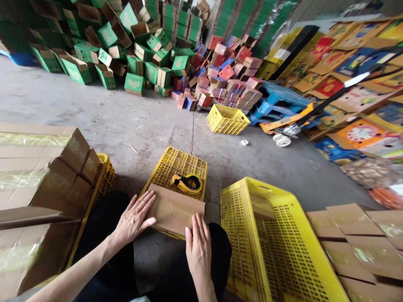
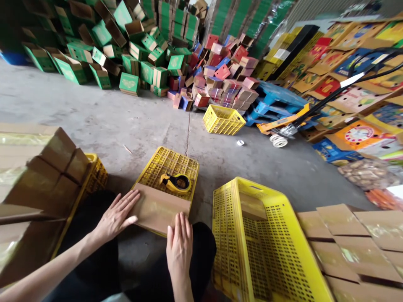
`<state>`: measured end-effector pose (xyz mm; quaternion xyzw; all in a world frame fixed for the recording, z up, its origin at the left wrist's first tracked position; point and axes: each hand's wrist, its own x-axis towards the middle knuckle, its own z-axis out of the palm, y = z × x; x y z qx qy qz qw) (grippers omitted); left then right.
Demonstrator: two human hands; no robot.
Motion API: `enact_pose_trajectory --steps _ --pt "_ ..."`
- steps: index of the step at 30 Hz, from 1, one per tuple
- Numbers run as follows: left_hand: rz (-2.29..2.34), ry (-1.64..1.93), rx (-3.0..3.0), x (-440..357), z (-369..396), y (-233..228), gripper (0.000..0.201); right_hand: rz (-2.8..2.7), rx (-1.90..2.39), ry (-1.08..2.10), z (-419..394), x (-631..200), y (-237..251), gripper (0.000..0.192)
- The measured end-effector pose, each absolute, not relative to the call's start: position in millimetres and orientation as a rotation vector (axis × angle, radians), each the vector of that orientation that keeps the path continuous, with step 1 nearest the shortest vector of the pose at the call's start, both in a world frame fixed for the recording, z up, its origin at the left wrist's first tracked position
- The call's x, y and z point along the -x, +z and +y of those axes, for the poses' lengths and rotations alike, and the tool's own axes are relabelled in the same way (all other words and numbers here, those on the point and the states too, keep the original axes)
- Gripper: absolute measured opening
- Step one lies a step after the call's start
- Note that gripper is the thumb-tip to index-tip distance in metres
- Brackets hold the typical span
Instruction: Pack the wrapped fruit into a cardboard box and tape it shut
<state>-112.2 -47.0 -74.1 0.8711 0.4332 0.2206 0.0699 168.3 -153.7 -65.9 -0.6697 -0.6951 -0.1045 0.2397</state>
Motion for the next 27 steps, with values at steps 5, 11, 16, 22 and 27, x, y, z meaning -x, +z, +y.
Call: enact_pose_trajectory --steps 5,11,16,22,27 --pt "1.243 0.688 -2.510 115.6 -46.0 -87.4 0.083 -1.865 1.943 -0.348 -136.8 -164.3 -64.1 0.057" --pt "1.122 0.807 -2.254 117.1 -47.5 -89.2 0.083 -1.871 1.970 -0.353 -119.6 -129.8 -70.2 0.071" --pt "1.090 0.904 -1.973 114.1 -51.4 -95.0 0.079 -1.972 1.893 -0.245 -107.5 -86.3 -66.3 0.074" --pt "1.021 1.005 -1.736 113.4 -49.8 -102.8 0.080 -2.057 1.818 -0.028 -79.3 -37.4 -64.8 0.065" --pt "0.965 1.014 -1.622 114.7 -50.9 -103.6 0.083 -2.159 1.690 0.114 -62.4 -19.2 -63.5 0.067"
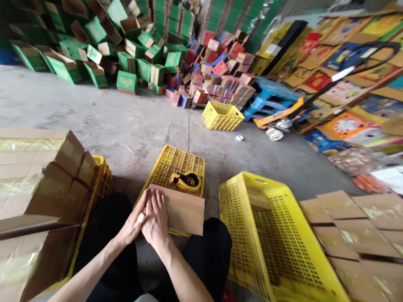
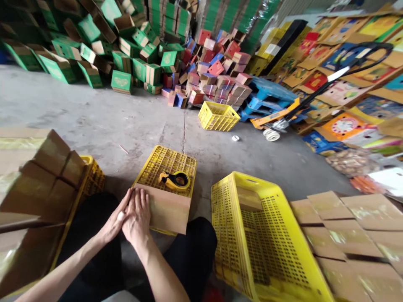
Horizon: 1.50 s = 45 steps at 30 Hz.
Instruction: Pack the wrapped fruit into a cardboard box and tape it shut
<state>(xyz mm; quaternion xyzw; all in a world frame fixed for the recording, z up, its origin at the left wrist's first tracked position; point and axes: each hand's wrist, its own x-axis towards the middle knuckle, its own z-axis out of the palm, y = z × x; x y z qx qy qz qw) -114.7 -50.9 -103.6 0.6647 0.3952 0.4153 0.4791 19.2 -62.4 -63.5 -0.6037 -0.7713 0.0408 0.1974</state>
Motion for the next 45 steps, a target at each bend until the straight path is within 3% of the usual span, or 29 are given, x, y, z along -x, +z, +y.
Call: enact_pose_trajectory --steps 8,19,36,40,45 --pt "1.023 0.940 -1.863 122.4 -53.7 -108.6 0.077 -2.217 1.630 0.144 -105.3 -52.4 -45.3 0.063" --pt "1.131 0.816 -2.099 120.9 -54.2 -102.5 0.075 -1.732 2.023 -0.215 -136.7 -150.9 -66.9 0.055" --pt "1.397 0.810 -1.687 107.8 -62.7 -108.0 0.087 -1.332 1.910 0.047 -166.1 -163.6 -83.1 0.063" --pt "1.414 0.873 -1.562 113.0 -54.1 -105.8 0.078 -1.300 1.881 0.041 -164.1 -153.1 -55.6 0.061" --pt "1.298 0.936 -1.431 117.6 -46.8 -114.5 0.068 -1.465 1.756 0.116 -165.7 -144.6 13.0 0.066"
